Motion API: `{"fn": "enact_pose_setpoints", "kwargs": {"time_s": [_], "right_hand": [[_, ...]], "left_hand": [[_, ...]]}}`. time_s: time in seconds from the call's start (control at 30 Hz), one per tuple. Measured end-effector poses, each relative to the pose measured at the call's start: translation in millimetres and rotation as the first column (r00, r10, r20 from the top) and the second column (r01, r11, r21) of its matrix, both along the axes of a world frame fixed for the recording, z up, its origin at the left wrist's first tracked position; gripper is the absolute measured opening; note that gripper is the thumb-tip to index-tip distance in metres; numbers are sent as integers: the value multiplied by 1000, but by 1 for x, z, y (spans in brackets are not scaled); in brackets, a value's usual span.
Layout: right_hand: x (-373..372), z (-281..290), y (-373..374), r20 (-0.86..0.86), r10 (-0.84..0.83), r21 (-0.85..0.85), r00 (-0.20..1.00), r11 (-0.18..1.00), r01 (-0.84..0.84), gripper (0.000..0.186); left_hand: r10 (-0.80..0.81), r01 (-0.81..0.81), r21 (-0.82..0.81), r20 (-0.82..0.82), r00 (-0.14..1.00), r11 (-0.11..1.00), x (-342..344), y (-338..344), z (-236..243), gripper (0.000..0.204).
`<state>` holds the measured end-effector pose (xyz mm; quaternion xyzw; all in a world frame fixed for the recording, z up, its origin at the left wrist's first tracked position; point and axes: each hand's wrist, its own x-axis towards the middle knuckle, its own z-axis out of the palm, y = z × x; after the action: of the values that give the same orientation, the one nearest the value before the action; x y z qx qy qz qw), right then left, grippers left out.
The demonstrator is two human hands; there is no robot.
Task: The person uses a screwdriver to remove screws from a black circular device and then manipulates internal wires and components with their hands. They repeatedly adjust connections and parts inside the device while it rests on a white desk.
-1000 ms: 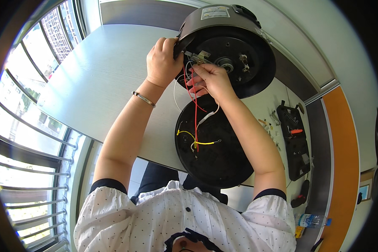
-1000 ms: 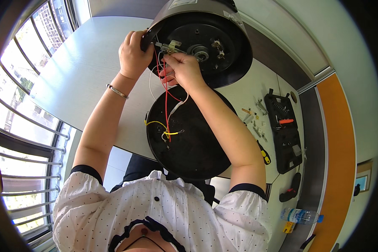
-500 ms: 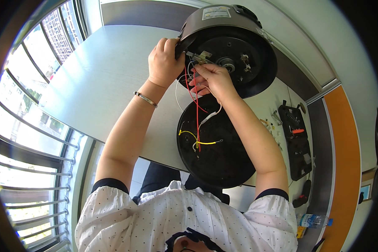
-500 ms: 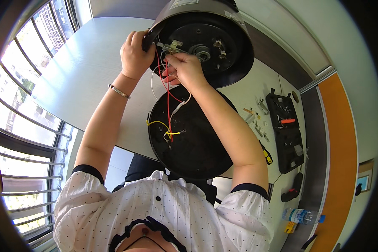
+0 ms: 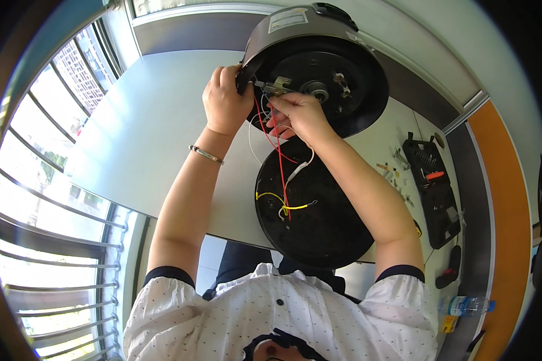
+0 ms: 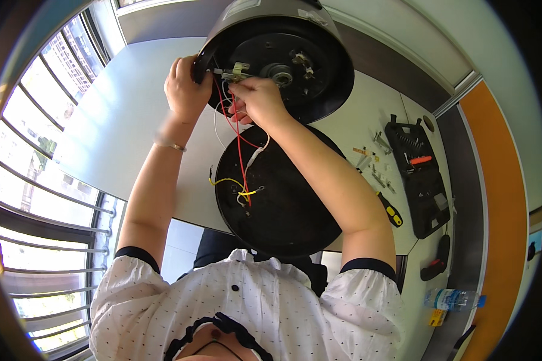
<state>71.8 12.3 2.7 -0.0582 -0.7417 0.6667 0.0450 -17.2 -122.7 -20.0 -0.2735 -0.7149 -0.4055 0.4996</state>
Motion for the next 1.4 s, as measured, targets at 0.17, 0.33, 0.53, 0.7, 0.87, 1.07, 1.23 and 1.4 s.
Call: {"fn": "enact_pose_setpoints", "kwargs": {"time_s": [0.17, 0.33, 0.53, 0.7, 0.87, 1.07, 1.23, 1.4], "right_hand": [[-1, -1, -1, 25, -13, 17, 1000, 1000, 12, 26], [0, -2, -1, 9, -20, 18, 1000, 1000, 20, 26], [1, -2, 0, -24, -28, -4, 999, 1000, 28, 24], [1, -4, 0, -48, -10, -4, 999, 1000, 10, 23], [-1, -5, 4, -58, 18, 73, 998, 997, -13, 25], [0, -2, 4, -55, 43, 117, 998, 992, -36, 25], [-5, -7, 6, -104, 50, 162, 993, 986, -33, 23], [0, -4, 4, -76, 37, 137, 996, 990, -26, 24]], "left_hand": [[8, -8, -17, -1, 1000, 1000, 0, -1, 0, 29], [32, -32, -31, -7, 999, 999, -1, 0, 0, 29], [41, -42, -38, -23, 999, 998, -2, 2, -2, 28], [37, -39, -57, -35, 999, 998, -3, 1, -1, 27], [57, -61, -60, -61, 996, 996, -1, 2, -2, 26], [75, -81, -56, -106, 992, 995, -1, 1, -2, 25], [99, -106, -54, -112, 989, 993, 0, 4, -2, 24], [138, -144, -68, -87, 987, 987, -3, 2, -5, 24]]}}
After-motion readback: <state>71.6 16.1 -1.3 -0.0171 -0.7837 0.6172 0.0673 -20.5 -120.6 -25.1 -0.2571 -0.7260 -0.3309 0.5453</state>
